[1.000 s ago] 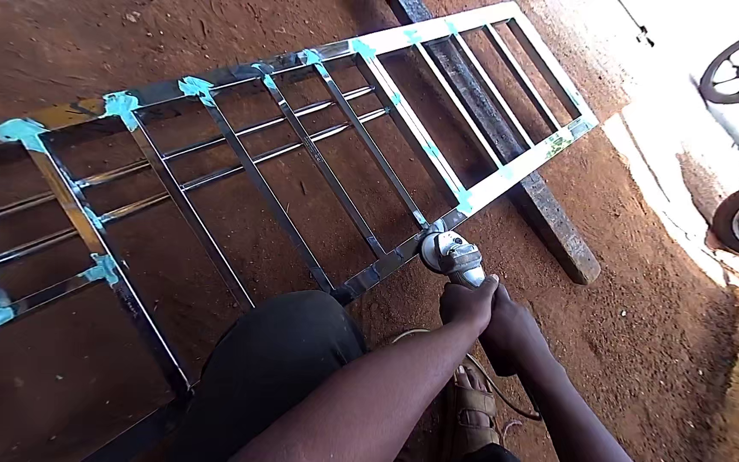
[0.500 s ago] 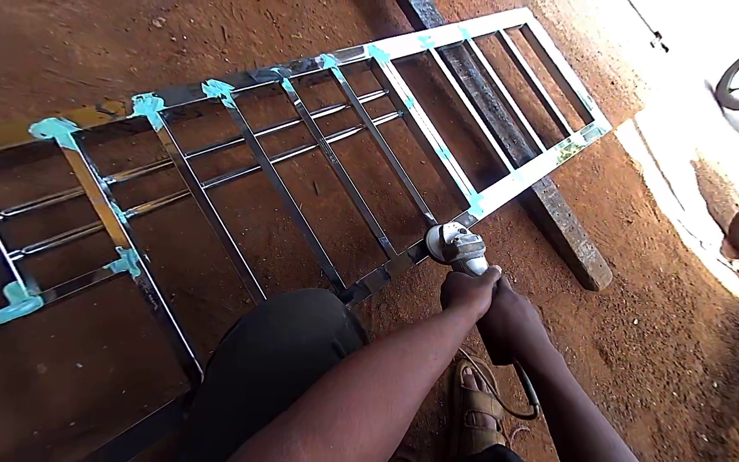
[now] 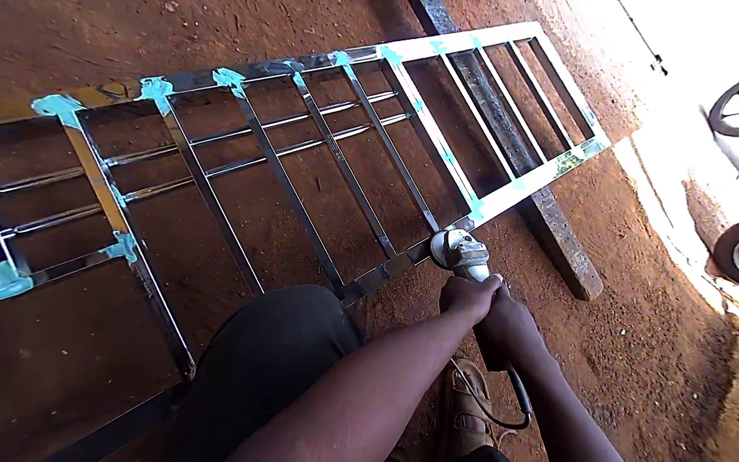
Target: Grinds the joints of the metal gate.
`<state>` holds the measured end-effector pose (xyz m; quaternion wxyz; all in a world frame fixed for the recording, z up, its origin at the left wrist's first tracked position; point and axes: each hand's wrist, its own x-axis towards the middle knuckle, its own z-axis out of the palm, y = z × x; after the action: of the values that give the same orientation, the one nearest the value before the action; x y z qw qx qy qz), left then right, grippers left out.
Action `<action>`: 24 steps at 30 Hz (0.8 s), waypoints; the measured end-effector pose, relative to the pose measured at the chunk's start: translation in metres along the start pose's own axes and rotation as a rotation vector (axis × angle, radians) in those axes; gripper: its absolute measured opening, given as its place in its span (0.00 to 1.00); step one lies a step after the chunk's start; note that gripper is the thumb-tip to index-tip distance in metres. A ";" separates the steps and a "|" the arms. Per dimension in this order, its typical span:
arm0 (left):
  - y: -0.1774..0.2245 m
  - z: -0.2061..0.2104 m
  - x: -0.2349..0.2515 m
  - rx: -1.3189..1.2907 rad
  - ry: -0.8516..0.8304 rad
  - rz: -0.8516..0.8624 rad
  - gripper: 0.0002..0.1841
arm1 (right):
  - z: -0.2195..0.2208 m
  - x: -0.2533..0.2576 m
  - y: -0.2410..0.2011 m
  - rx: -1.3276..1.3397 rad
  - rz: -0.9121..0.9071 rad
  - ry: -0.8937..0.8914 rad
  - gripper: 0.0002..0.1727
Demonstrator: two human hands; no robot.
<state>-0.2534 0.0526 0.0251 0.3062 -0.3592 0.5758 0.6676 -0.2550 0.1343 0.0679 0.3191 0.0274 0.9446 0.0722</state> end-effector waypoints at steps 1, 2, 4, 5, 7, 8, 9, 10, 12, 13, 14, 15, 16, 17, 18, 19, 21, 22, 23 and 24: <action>0.002 -0.001 0.002 0.005 0.003 0.008 0.37 | -0.001 0.002 -0.002 0.013 -0.002 -0.003 0.32; 0.006 -0.005 0.005 0.007 0.010 0.016 0.37 | -0.005 0.008 -0.005 0.023 -0.006 -0.008 0.32; 0.017 -0.014 0.014 -0.019 0.052 0.032 0.37 | -0.010 0.022 -0.015 0.026 -0.052 0.009 0.32; 0.020 -0.018 0.017 -0.035 0.086 0.034 0.37 | -0.009 0.029 -0.019 0.023 -0.085 0.031 0.32; 0.023 -0.021 0.019 -0.048 0.116 0.034 0.37 | -0.008 0.032 -0.023 0.011 -0.113 0.063 0.32; 0.022 -0.019 0.017 -0.037 0.109 0.032 0.36 | -0.007 0.028 -0.020 0.003 -0.099 0.059 0.32; 0.018 -0.016 0.012 -0.023 0.087 0.024 0.36 | -0.005 0.021 -0.016 -0.001 -0.077 0.047 0.32; 0.012 -0.011 0.006 -0.008 0.058 0.011 0.36 | -0.002 0.012 -0.009 0.000 -0.056 0.034 0.32; 0.000 -0.001 -0.003 0.033 0.016 -0.014 0.37 | 0.007 -0.002 0.003 0.005 -0.019 0.020 0.31; -0.004 0.002 -0.004 0.055 -0.001 -0.019 0.37 | 0.008 -0.005 0.006 0.001 -0.002 0.009 0.32; -0.004 0.003 -0.003 0.068 -0.015 -0.019 0.37 | 0.009 -0.005 0.007 0.003 0.008 0.003 0.32; -0.002 0.002 -0.001 0.066 -0.019 -0.013 0.37 | 0.008 -0.001 0.007 0.008 0.013 0.001 0.32; 0.001 0.001 0.003 0.050 -0.008 -0.005 0.37 | 0.005 0.004 0.005 0.019 0.010 0.006 0.31; 0.007 0.000 0.008 0.027 0.018 0.005 0.37 | 0.001 0.012 0.001 0.027 -0.004 0.013 0.31; 0.012 -0.003 0.013 0.002 0.052 0.012 0.37 | -0.003 0.020 -0.003 0.035 -0.027 0.022 0.31; 0.015 -0.005 0.017 -0.022 0.083 0.018 0.37 | -0.003 0.026 -0.006 0.039 -0.049 0.036 0.31; 0.016 -0.006 0.018 -0.036 0.098 0.020 0.36 | -0.002 0.028 -0.008 0.033 -0.059 0.047 0.31; 0.013 -0.003 0.015 -0.025 0.085 0.015 0.36 | 0.001 0.024 -0.005 0.026 -0.049 0.047 0.31; 0.008 0.000 0.011 -0.007 0.063 0.010 0.36 | 0.003 0.017 0.000 0.016 -0.034 0.042 0.31; 0.003 0.004 0.005 0.011 0.035 0.002 0.36 | 0.006 0.008 0.005 0.013 -0.019 0.035 0.31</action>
<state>-0.2590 0.0564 0.0229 0.2973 -0.3686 0.5853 0.6582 -0.2572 0.1411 0.0593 0.3029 0.0189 0.9507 0.0636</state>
